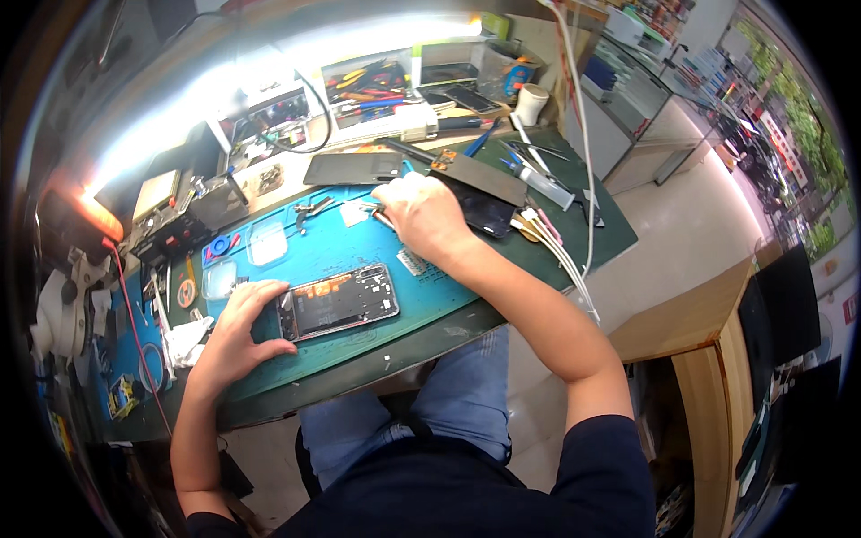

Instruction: The person reassembles a disassembled smartphone on a workbench. They use tweezers to place small components and connectors, then align and press the screen assembly onto the phone chassis. The person repeatedly checks the fit and alignment of the screen and internal parts.

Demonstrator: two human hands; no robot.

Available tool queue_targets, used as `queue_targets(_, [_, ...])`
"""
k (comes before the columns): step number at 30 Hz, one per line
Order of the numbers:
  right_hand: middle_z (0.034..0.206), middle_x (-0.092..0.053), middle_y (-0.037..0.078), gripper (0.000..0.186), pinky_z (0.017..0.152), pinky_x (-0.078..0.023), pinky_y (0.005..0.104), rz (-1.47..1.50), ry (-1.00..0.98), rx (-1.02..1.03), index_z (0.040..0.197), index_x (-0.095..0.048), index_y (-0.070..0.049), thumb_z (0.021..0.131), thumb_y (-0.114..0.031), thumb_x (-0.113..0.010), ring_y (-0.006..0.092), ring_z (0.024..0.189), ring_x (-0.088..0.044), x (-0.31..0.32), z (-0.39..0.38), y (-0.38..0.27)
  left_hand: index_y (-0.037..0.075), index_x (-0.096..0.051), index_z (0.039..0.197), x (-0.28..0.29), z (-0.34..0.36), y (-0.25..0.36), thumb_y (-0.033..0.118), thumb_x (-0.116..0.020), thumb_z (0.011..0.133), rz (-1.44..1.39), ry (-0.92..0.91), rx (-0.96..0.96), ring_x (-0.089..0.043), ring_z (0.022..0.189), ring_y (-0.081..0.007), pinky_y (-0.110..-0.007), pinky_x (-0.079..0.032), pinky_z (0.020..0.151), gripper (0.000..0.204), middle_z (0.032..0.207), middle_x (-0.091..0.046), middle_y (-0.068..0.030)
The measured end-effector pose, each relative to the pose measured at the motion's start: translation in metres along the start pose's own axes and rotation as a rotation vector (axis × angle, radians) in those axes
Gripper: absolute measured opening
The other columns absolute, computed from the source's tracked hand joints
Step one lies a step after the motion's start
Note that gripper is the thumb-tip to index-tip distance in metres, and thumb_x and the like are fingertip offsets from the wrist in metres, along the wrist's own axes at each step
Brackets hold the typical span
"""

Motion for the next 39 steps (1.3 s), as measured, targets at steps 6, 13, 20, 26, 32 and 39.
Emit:
queue_targets(6, [0.098, -0.065, 0.011, 0.020, 0.070, -0.057, 0.0416, 0.303, 0.041, -0.024, 0.105, -0.071, -0.007, 0.086, -0.003, -0.065, 0.0306, 0.081, -0.070, 0.032, 0.012, -0.046, 0.002, -0.058, 0.138, -0.005, -0.002, 0.003, 0.034, -0.092, 0.071, 0.031, 0.120, -0.068, -0.057, 0.124, -0.0365, -0.045, -0.044, 0.109, 0.082, 0.132, -0.063, -0.0162])
queue_targets(13, [0.087, -0.065, 0.004, 0.020, 0.064, -0.053, 0.0370, 0.373, -0.223, 0.213, 0.096, -0.068, -0.011, 0.080, -0.010, -0.081, 0.0246, 0.075, -0.068, 0.016, -0.013, -0.128, 0.003, -0.056, 0.143, 0.000, -0.006, -0.004, 0.029, -0.091, 0.073, -0.086, 0.066, -0.050, -0.056, 0.127, -0.0359, -0.046, -0.044, 0.111, 0.083, 0.138, -0.061, -0.0159])
queue_targets(20, [0.088, -0.061, 0.004, 0.014, 0.064, -0.051, 0.0359, 0.388, -0.199, 0.249, 0.090, -0.063, -0.008, 0.081, -0.012, -0.074, 0.0226, 0.078, -0.065, 0.003, -0.012, -0.135, 0.002, -0.056, 0.140, 0.000, -0.005, 0.000, 0.027, -0.088, 0.076, -0.049, 0.089, -0.078, -0.057, 0.122, -0.0359, -0.045, -0.045, 0.107, 0.076, 0.136, -0.061, -0.0157])
queue_targets(26, [0.086, -0.062, 0.004, 0.015, 0.063, -0.051, 0.0359, 0.387, -0.191, 0.248, 0.086, -0.063, -0.009, 0.079, -0.013, -0.075, 0.0229, 0.076, -0.066, 0.000, -0.013, -0.136, 0.001, -0.056, 0.140, -0.001, -0.004, 0.003, 0.025, -0.088, 0.074, -0.022, 0.085, -0.063, -0.057, 0.122, -0.0360, -0.046, -0.046, 0.107, 0.077, 0.138, -0.060, -0.0153])
queue_targets(32, [0.085, -0.065, 0.004, 0.016, 0.061, -0.051, 0.0362, 0.366, -0.187, 0.266, 0.086, -0.066, -0.009, 0.076, -0.010, -0.078, 0.0243, 0.073, -0.067, 0.001, -0.013, -0.137, 0.001, -0.057, 0.140, -0.002, -0.003, 0.002, 0.024, -0.089, 0.074, -0.035, 0.088, -0.051, -0.058, 0.122, -0.0358, -0.046, -0.046, 0.107, 0.077, 0.138, -0.061, -0.0152])
queue_targets(39, [0.087, -0.065, 0.006, 0.017, 0.063, -0.054, 0.0374, 0.460, -0.189, 0.224, 0.089, -0.065, -0.007, 0.077, -0.007, -0.078, 0.0267, 0.074, -0.067, -0.003, -0.014, -0.134, 0.000, -0.058, 0.133, -0.002, -0.003, 0.002, 0.021, -0.088, 0.076, -0.051, 0.113, -0.053, -0.058, 0.120, -0.0346, -0.045, -0.045, 0.106, 0.068, 0.134, -0.061, -0.0142])
Point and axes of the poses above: each hand's wrist, its own z-axis towards the middle knuckle, its own x-axis out of the back of the hand, y = z × x, the point moved 8 cm from there along z, towards the middle knuckle
